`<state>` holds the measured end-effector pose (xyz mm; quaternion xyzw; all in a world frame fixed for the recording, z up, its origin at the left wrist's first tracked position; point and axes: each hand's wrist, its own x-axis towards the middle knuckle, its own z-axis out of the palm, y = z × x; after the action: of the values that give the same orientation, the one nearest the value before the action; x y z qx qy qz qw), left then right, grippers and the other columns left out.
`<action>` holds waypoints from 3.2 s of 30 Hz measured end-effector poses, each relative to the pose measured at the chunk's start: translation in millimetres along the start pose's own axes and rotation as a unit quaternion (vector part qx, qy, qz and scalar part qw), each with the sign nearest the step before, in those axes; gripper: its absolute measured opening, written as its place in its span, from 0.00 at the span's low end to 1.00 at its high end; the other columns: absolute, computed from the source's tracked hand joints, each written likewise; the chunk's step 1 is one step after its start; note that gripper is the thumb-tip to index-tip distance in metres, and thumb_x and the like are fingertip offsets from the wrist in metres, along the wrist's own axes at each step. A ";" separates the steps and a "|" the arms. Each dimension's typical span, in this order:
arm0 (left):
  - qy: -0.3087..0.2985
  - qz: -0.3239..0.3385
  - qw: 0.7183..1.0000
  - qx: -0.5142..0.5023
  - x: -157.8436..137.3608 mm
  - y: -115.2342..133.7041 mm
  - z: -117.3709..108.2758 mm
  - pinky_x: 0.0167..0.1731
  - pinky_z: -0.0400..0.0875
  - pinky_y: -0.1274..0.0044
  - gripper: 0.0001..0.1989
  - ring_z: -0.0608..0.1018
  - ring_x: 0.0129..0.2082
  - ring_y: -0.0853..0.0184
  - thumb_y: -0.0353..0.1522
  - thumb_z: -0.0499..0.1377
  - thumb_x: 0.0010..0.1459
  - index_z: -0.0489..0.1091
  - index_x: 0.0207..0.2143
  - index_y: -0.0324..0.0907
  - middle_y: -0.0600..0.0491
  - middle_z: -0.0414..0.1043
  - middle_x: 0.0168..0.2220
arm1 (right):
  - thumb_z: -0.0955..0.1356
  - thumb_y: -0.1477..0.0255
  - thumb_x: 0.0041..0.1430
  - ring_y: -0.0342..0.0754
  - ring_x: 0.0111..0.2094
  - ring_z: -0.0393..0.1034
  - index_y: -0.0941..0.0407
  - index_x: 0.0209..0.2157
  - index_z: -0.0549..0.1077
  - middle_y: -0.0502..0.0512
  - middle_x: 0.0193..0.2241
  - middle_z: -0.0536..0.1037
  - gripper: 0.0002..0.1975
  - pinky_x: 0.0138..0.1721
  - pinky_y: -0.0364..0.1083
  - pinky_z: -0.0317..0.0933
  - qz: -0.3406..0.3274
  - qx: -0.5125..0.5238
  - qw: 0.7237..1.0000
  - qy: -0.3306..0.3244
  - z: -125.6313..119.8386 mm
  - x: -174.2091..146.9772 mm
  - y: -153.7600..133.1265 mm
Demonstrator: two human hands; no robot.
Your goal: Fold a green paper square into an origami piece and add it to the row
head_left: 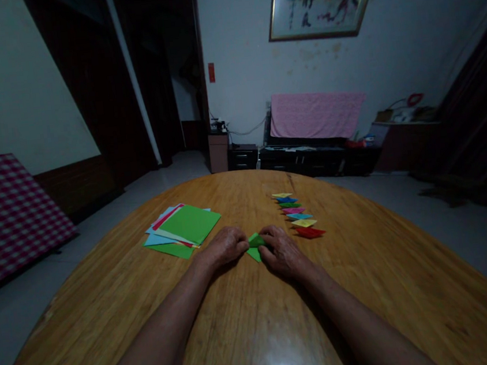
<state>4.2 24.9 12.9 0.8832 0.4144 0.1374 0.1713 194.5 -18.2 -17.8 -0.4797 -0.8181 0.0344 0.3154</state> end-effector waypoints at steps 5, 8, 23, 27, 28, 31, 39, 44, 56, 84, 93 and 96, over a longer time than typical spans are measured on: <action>-0.024 -0.055 0.997 0.040 2.2 9.7 -5.7 0.24 0.55 0.79 0.16 0.66 0.23 0.71 0.36 0.50 0.57 0.74 0.29 0.37 0.51 0.71 0.25 | 0.65 0.69 0.59 0.48 0.41 0.67 0.57 0.32 0.77 0.57 0.39 0.73 0.09 0.45 0.47 0.60 0.064 0.004 0.998 0.009 7.3 3.4 4.5; -0.037 -0.050 0.997 0.040 4.2 11.2 -9.5 0.23 0.54 0.78 0.16 0.67 0.23 0.71 0.36 0.50 0.56 0.74 0.27 0.37 0.51 0.71 0.24 | 0.66 0.70 0.58 0.48 0.40 0.68 0.57 0.29 0.77 0.57 0.38 0.74 0.09 0.44 0.47 0.60 0.085 0.009 0.996 0.020 11.3 6.3 6.5; -0.031 -0.051 0.993 0.101 3.2 22.5 -10.1 0.27 0.57 0.77 0.18 0.68 0.25 0.68 0.35 0.48 0.60 0.74 0.30 0.36 0.48 0.72 0.27 | 0.67 0.73 0.49 0.52 0.38 0.66 0.59 0.34 0.72 0.61 0.35 0.73 0.09 0.39 0.48 0.60 0.167 -0.038 0.985 0.020 15.9 17.0 -0.3; 0.009 -0.027 0.999 0.046 1.9 9.6 -5.9 0.26 0.57 0.78 0.17 0.68 0.25 0.69 0.36 0.47 0.60 0.71 0.29 0.37 0.51 0.70 0.27 | 0.69 0.73 0.45 0.54 0.41 0.68 0.59 0.44 0.71 0.62 0.39 0.75 0.20 0.41 0.49 0.62 0.177 -0.013 0.984 0.014 9.5 20.1 4.8; 0.021 -0.021 0.999 0.020 2.2 5.1 -4.8 0.26 0.57 0.78 0.17 0.68 0.25 0.70 0.36 0.47 0.60 0.71 0.29 0.37 0.52 0.70 0.26 | 0.69 0.73 0.44 0.54 0.41 0.69 0.59 0.45 0.71 0.62 0.40 0.75 0.22 0.41 0.49 0.62 0.179 -0.008 0.984 0.013 8.0 20.6 6.7; 0.055 -0.006 0.997 -0.059 4.8 -6.3 -1.5 0.26 0.58 0.79 0.16 0.67 0.25 0.71 0.38 0.48 0.59 0.68 0.26 0.38 0.55 0.67 0.24 | 0.70 0.72 0.44 0.54 0.38 0.71 0.57 0.45 0.73 0.61 0.38 0.77 0.22 0.39 0.49 0.64 0.196 0.009 0.980 0.018 3.8 20.9 11.6; 0.085 -0.028 0.974 -0.210 12.1 -11.1 10.3 0.25 0.60 0.81 0.14 0.67 0.23 0.72 0.38 0.51 0.54 0.67 0.23 0.37 0.57 0.66 0.21 | 0.66 0.72 0.48 0.47 0.31 0.72 0.58 0.42 0.74 0.54 0.32 0.78 0.17 0.32 0.44 0.64 0.201 0.263 0.944 0.014 -2.5 19.2 14.0; 0.106 -0.015 0.972 -0.208 12.7 -16.5 11.2 0.23 0.58 0.81 0.14 0.66 0.23 0.73 0.37 0.51 0.55 0.67 0.23 0.38 0.58 0.64 0.21 | 0.65 0.68 0.51 0.45 0.27 0.70 0.58 0.36 0.74 0.51 0.28 0.77 0.12 0.28 0.43 0.63 0.204 0.326 0.922 0.032 1.2 17.4 18.8; 0.055 0.039 0.998 -0.012 5.6 -22.2 4.1 0.35 0.63 0.79 0.14 0.70 0.32 0.69 0.36 0.50 0.59 0.71 0.28 0.38 0.53 0.70 0.31 | 0.65 0.78 0.52 0.49 0.39 0.72 0.56 0.30 0.77 0.57 0.37 0.78 0.08 0.41 0.47 0.62 0.027 0.024 0.999 0.004 -9.3 9.4 15.2; 0.033 0.048 0.996 0.070 8.4 -19.8 7.4 0.48 0.63 0.73 0.17 0.72 0.44 0.63 0.32 0.46 0.61 0.74 0.34 0.37 0.46 0.72 0.45 | 0.63 0.78 0.51 0.50 0.38 0.66 0.58 0.30 0.71 0.58 0.35 0.73 0.06 0.41 0.47 0.56 0.137 -0.041 0.990 0.016 9.6 8.1 4.3; 0.068 0.016 0.991 0.114 11.7 -13.0 15.1 0.48 0.63 0.73 0.14 0.73 0.43 0.61 0.30 0.48 0.58 0.73 0.31 0.35 0.43 0.73 0.41 | 0.66 0.75 0.48 0.50 0.37 0.64 0.59 0.30 0.70 0.58 0.34 0.72 0.04 0.39 0.46 0.55 0.192 -0.050 0.980 -0.009 8.4 14.0 -6.1; 0.077 0.019 0.990 0.114 12.0 -14.5 17.2 0.47 0.63 0.73 0.13 0.73 0.42 0.61 0.29 0.49 0.57 0.73 0.30 0.36 0.43 0.73 0.39 | 0.66 0.75 0.48 0.51 0.39 0.65 0.58 0.28 0.70 0.59 0.35 0.72 0.03 0.40 0.46 0.55 0.205 -0.052 0.977 -0.013 9.3 15.0 -8.1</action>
<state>8.3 39.7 -7.4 0.8914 0.4226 0.1602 0.0340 178.1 -8.2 -15.1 -0.6526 -0.7069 0.0618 0.2656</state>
